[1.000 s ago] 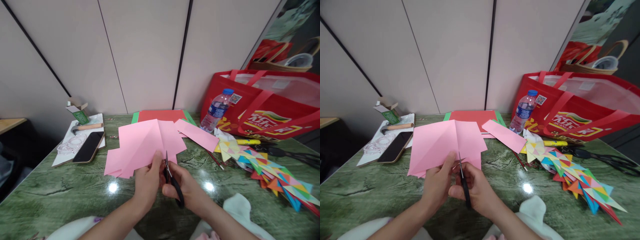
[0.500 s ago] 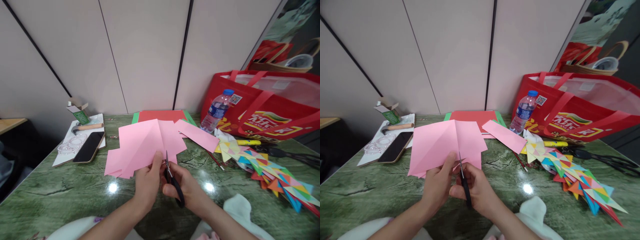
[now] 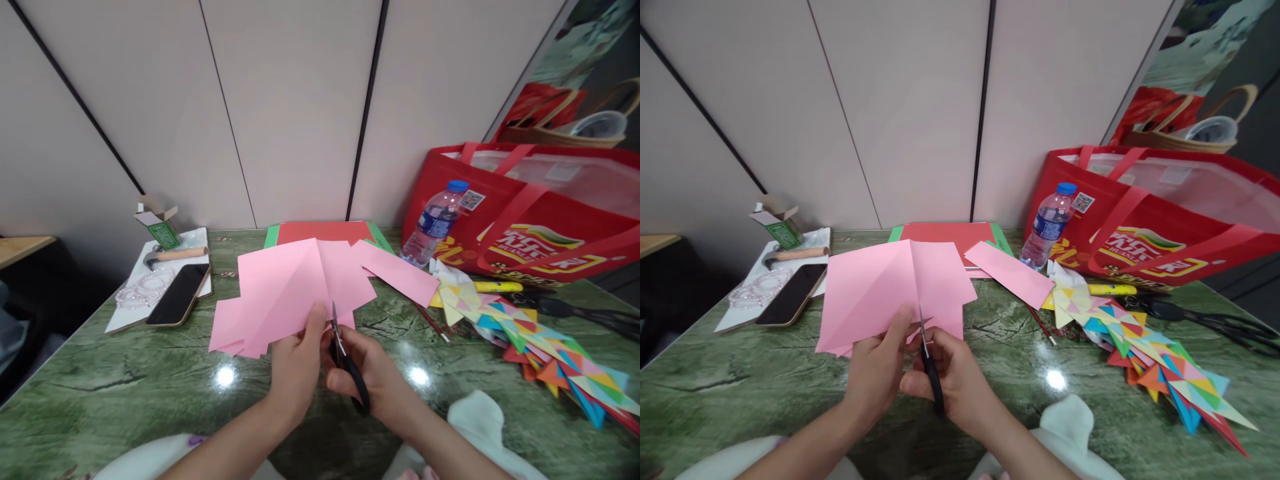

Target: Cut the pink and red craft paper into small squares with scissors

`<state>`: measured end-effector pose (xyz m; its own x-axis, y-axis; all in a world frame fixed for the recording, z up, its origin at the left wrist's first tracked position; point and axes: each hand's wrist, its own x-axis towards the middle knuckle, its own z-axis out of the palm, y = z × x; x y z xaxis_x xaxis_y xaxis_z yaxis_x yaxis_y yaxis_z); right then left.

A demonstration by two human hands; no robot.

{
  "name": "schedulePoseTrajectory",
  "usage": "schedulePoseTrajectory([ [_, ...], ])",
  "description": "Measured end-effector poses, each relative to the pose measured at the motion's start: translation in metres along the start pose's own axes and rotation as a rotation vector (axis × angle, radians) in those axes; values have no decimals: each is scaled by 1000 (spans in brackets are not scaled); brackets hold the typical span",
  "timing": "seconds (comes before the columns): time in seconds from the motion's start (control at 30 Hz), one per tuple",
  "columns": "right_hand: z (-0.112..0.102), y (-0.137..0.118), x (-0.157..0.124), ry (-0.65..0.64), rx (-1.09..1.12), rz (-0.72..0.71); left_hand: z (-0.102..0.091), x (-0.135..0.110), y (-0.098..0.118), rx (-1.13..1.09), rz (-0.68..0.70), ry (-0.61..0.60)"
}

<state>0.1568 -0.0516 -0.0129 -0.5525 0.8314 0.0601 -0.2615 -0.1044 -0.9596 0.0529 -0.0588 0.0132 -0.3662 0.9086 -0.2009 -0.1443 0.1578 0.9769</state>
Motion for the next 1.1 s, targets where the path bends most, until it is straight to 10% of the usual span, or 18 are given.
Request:
schedulePoseTrajectory([
  [1.1, 2, -3, -1, 36, -2, 93, 0, -1, -3, -90, -121, -100],
])
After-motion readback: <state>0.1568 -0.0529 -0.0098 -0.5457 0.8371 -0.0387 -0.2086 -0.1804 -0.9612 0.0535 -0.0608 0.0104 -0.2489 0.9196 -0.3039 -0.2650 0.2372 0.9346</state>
